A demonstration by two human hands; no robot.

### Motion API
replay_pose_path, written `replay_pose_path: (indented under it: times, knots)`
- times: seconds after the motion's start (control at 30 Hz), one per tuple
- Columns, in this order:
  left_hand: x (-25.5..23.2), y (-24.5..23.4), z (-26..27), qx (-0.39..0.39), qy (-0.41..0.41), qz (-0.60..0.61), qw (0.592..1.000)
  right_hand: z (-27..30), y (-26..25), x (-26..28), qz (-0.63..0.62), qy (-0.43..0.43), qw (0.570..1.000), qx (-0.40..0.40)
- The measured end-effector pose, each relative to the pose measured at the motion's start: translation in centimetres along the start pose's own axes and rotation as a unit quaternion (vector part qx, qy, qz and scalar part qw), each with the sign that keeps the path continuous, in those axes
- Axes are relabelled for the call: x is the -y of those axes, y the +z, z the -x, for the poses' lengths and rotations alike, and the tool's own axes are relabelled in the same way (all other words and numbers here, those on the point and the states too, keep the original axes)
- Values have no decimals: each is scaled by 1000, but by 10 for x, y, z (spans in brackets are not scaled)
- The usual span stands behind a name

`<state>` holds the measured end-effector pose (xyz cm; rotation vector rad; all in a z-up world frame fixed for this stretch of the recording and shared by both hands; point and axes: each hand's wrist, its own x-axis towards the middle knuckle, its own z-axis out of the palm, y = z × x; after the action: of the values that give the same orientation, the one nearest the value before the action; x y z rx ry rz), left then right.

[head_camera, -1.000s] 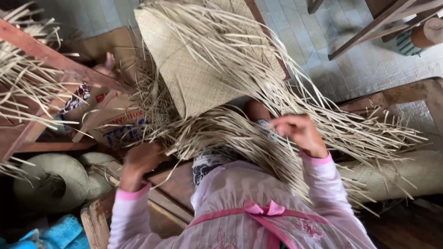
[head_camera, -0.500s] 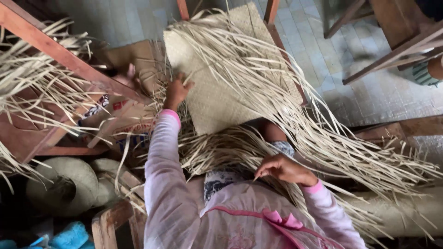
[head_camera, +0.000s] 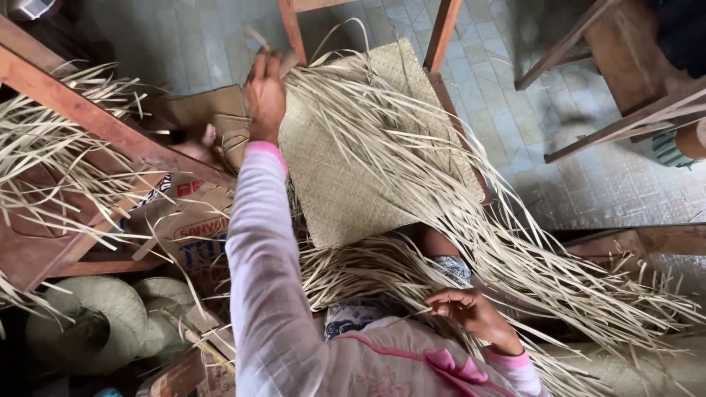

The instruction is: Weaving dried palm strips into a mat or sheet using hands and a small wooden guide tool.

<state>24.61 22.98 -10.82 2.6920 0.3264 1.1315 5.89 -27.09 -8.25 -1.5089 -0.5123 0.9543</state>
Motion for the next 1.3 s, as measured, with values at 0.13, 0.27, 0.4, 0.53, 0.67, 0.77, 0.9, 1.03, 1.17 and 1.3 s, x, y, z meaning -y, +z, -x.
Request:
replay_pose_path:
  times: [0.13, 0.27, 0.4, 0.53, 0.67, 0.77, 0.9, 1.03, 1.17, 1.3]
  knots:
    - [39, 89, -14, 23, -49, 149, 987, 0, 5, 7, 50, -25, 998, -24]
    - [45, 108, 5, 121, -107, 118, 980, 5, 0, -7, 139, -9, 988, -61]
    - [43, 80, 3, 139, -113, 125, 976, 6, -5, -21, 220, 25, 965, -138]
    - [-5, -23, -17, -26, -103, 144, 984, 1, -7, -3, 256, -133, 946, -148]
    - [-167, -150, 44, 253, -333, 329, 847, -21, 1, 20, 305, -154, 921, -189]
    - [-238, -169, 131, 378, 20, 466, 799, -31, 7, 26, 406, -178, 857, -263]
    - [-270, -188, 177, 489, 20, 356, 796, -23, 16, 51, 326, -234, 884, -240]
    - [-236, -228, 151, 568, 22, 219, 793, 5, 10, 66, 247, -167, 936, -187]
    - [-196, -236, 137, 527, -253, 84, 807, 20, -1, 57, 237, -111, 949, -177]
    - [-179, -214, 138, 315, 2, -87, 945, 15, 2, 37, 285, -67, 935, -198]
